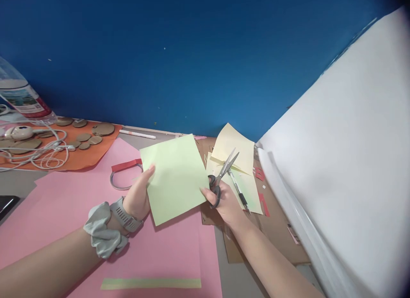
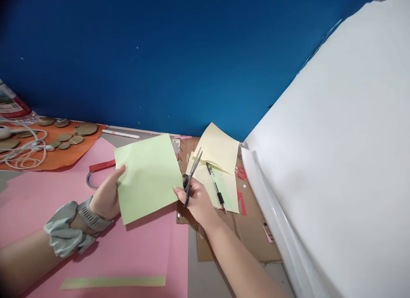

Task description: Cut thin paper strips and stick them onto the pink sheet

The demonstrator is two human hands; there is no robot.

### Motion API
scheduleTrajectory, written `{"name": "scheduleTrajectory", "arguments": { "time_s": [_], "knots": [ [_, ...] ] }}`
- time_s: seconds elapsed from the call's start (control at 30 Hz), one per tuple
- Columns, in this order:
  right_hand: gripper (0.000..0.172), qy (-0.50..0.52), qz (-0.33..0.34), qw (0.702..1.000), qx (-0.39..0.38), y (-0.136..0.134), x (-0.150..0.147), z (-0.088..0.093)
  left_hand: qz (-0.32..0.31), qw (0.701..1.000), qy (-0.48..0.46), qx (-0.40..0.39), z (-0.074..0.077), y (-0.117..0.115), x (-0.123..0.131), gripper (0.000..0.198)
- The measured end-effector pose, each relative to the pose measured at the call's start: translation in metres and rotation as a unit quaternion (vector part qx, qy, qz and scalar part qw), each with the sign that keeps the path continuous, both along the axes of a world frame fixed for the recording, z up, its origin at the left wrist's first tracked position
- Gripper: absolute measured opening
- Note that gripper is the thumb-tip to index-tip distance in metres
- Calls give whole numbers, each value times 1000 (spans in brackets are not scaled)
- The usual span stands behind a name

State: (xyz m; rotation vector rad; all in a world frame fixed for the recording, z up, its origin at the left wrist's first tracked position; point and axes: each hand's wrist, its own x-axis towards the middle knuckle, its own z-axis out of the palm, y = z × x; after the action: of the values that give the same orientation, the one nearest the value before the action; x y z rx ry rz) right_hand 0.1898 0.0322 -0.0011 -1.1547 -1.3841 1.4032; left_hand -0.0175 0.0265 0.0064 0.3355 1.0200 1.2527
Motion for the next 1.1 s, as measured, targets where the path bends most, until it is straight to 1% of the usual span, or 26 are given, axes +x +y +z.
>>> {"name": "scheduleTrajectory", "arguments": {
  "time_s": [0.1,0.17,0.2,0.3,0.4,0.5,0.6,0.73,0.77,0.83,0.9,0.93,1.0,1.03,1.1],
  "knots": [
    [22,51,-37,998,12,2,5,-6,-24,998,13,48,-1,1,1,44],
    [26,87,-39,995,11,3,6,-9,-24,997,1,74,-1,2,1,49],
    [27,80,-27,996,6,3,6,-9,-21,997,-12,80,-1,2,1,50],
    [23,7,15,1000,-18,1,2,-6,-5,993,-63,103,-1,5,1,46],
    [21,-15,8,1000,-10,-1,-3,-3,-26,986,-92,139,-1,6,2,45],
    [24,-19,1,1000,-19,-1,-4,-5,-52,982,-92,155,-1,4,4,49],
    [28,-6,-6,1000,-30,1,-2,-10,-65,984,-71,147,-2,1,5,49],
    [27,8,-84,996,-4,6,0,-13,-56,984,-31,166,2,4,0,38],
    [27,13,-100,995,-2,7,1,-12,-46,984,-13,169,4,7,-3,34],
    [27,27,-109,994,-3,8,1,-12,-30,985,36,166,9,16,-13,25],
    [28,36,-110,993,-1,8,2,-11,-35,984,78,158,15,26,-27,16],
    [27,37,-114,993,4,8,2,-11,-33,982,91,161,18,31,-34,16],
    [26,35,-127,991,15,8,1,-11,-95,969,154,166,22,39,-49,24],
    [25,30,-127,991,16,7,1,-11,-135,961,177,163,23,42,-55,28],
    [22,9,-118,993,16,7,0,-11,-195,942,220,162,23,46,-65,30]
  ]
}}
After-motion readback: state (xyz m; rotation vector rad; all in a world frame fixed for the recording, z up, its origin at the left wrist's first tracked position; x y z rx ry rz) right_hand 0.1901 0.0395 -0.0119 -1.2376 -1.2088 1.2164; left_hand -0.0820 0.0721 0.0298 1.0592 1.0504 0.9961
